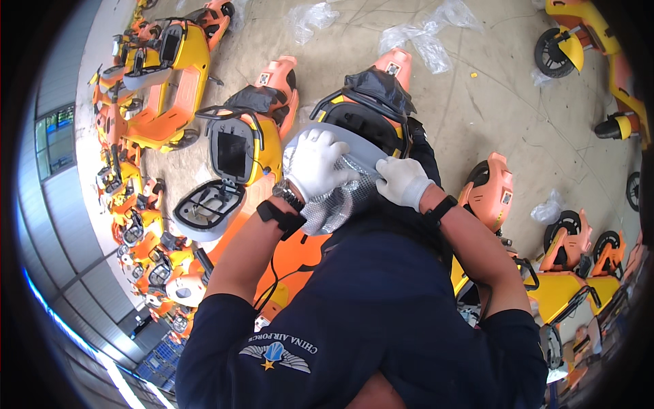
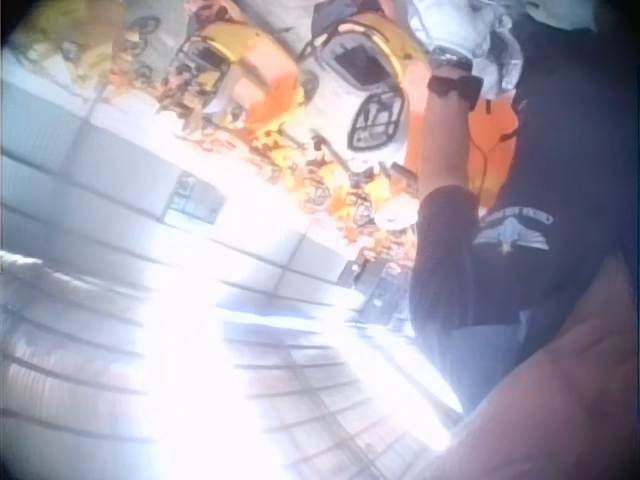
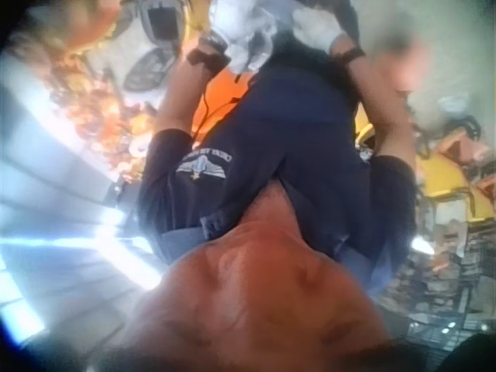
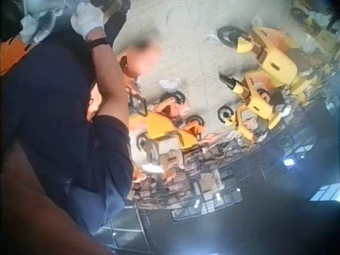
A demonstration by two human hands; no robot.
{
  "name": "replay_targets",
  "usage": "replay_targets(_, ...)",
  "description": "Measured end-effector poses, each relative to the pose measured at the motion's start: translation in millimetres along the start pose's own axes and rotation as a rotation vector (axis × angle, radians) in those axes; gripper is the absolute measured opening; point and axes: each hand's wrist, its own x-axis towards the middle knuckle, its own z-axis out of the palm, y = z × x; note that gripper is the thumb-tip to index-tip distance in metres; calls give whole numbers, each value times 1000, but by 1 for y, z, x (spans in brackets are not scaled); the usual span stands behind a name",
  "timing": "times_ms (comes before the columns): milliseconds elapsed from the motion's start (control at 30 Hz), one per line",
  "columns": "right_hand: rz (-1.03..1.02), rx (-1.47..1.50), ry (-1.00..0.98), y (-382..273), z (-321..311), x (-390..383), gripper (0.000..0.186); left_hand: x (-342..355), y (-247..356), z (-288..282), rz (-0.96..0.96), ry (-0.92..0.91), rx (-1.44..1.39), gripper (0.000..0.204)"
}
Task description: The person handles a motorcycle seat cover, turning it over and checking the padding and connectors.
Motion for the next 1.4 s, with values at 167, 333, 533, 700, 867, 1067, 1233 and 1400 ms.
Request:
replay_targets(167,52,65,64,4,11,-7,24,5,-8,14,-37,65,-93,43)
replay_targets(333,159,-34,-70,21,-7,7,35,9,-11,11,-84,-58,-34,44)
replay_targets(533,189,95,-50,52,9,29,39,-46,-3,34,-248,103,-64,50)
replay_targets(700,153,137,-90,76,14,42,34,-142,21,88,-492,274,-178,52)
replay_targets(867,245,213,-173,91,11,59,29,-209,55,125,-951,309,-560,55)
replay_targets(1067,499,376,-264,106,0,65,37,-231,63,200,-1471,432,-1032,47)
replay_targets(1233,572,173,-435,87,-28,62,49,-198,76,226,-1465,649,-1229,45)
replay_targets(1400,244,-16,-678,0,-62,103,32,-165,78,232,-1617,840,-1249,37)
